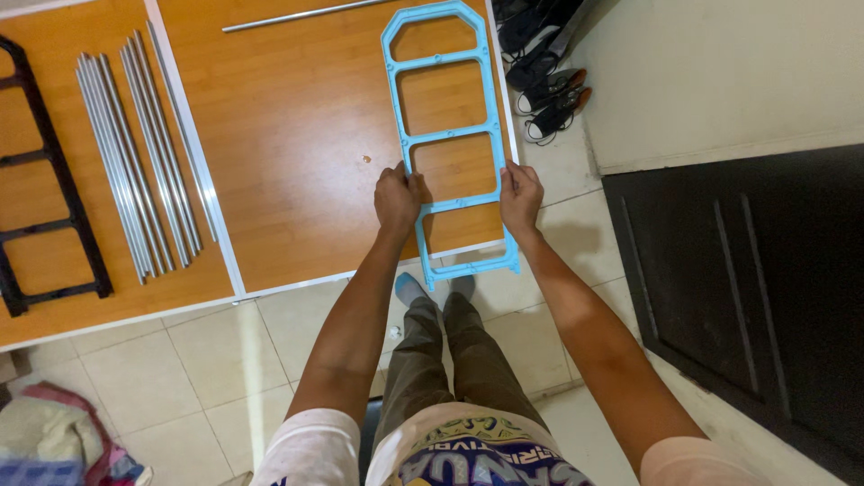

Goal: The person assembles a light blue metal shoe rack by inserting multiple silver metal rods into the side frames. They repeatedly pick up rods from the table and slide them into the frame slots, then remove them and repeat the process. The person also handles a black plastic frame and repositions the blue frames on the table.

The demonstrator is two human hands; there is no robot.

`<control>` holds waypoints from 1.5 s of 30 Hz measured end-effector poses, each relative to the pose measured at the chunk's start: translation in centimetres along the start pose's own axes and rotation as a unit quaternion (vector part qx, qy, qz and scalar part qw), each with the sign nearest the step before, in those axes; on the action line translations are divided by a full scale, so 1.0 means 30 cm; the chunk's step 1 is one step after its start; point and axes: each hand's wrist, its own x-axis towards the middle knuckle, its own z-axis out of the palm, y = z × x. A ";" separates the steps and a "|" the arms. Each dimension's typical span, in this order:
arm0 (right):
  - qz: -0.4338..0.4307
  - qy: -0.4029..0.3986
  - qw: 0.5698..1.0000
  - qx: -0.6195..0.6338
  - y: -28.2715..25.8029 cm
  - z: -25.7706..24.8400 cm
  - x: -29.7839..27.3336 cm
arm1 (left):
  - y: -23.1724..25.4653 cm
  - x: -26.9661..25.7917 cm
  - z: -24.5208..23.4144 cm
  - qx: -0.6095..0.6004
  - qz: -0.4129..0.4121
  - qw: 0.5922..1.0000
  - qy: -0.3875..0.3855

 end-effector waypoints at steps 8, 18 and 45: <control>-0.006 -0.028 0.999 -0.018 0.002 0.002 0.009 | -0.004 -0.005 0.022 0.012 -0.013 1.000 0.015; 0.015 -0.043 0.999 -0.025 0.000 0.001 0.010 | 0.016 0.012 0.012 0.016 -0.016 1.000 0.018; -0.147 -0.044 0.981 -0.116 -0.485 0.233 0.278 | -0.315 0.271 -0.560 0.030 0.072 0.995 0.066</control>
